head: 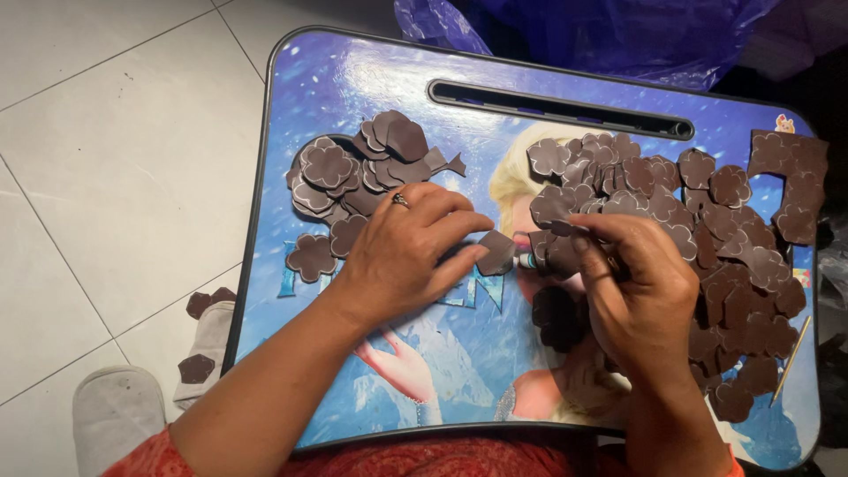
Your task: The person sits on the floor with a printed lap desk holding piles of brown foam flower cutouts. They pick up a flower piece, use a thin wooden stick to push and turn the foam piece right-side out, press it flat by hand, and set it on a finished pile, repeating this for piece after piece.
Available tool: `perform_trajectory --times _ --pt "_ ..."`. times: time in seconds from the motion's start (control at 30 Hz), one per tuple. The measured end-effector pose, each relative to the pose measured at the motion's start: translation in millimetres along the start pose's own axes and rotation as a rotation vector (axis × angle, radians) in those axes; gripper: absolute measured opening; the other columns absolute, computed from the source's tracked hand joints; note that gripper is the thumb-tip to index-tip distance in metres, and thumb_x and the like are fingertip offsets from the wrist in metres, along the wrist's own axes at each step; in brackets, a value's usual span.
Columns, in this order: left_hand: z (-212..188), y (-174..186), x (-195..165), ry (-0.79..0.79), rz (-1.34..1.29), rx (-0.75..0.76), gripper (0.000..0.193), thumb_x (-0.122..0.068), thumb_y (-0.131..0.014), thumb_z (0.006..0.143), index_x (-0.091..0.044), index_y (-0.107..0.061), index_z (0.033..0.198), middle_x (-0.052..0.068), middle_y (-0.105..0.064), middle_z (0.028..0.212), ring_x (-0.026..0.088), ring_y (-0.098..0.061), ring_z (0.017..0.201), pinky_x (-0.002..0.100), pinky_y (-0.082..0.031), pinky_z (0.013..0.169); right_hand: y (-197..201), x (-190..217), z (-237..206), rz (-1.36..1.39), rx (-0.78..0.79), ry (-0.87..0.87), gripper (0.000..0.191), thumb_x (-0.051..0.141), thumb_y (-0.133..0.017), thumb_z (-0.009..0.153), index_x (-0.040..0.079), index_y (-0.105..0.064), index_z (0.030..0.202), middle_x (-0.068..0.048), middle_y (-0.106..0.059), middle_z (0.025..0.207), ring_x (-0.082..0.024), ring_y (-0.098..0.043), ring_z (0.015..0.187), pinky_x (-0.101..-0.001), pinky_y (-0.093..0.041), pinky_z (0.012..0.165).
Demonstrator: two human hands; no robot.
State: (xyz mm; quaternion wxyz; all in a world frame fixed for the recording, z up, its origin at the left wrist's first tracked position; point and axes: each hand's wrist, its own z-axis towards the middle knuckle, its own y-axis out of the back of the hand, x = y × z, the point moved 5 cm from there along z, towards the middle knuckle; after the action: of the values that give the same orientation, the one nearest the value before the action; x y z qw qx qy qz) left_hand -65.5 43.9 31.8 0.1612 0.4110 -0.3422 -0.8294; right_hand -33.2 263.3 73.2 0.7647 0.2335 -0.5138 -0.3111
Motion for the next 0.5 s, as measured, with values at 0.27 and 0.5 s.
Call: perform_trajectory --times 0.27,0.5 --pt "4.5 -18.0 -18.4 -0.152 0.007 0.050 0.031 -0.022 -0.077 0.084 -0.011 -0.066 0.111 0.003 -0.067 0.113 0.026 -0.062 0.116 0.045 -0.047 0.105 -7.9 1.3 1.7 -0.070 0.042 0.026 0.021 0.002 -0.075 0.097 0.006 -0.073 0.118 -0.009 -0.072 0.106 -0.017 -0.070 0.091 -0.0289 -0.054 0.079" --pt "7.8 17.0 -6.1 -0.036 -0.037 0.102 0.028 -0.019 -0.075 0.089 -0.014 -0.070 0.116 0.003 -0.072 0.105 0.021 -0.069 0.090 0.041 -0.051 0.082 -28.7 11.9 -2.1 -0.328 0.045 0.323 0.022 0.006 -0.077 0.094 0.008 -0.073 0.115 -0.010 -0.072 0.109 -0.027 -0.072 0.095 -0.0355 -0.057 0.080"
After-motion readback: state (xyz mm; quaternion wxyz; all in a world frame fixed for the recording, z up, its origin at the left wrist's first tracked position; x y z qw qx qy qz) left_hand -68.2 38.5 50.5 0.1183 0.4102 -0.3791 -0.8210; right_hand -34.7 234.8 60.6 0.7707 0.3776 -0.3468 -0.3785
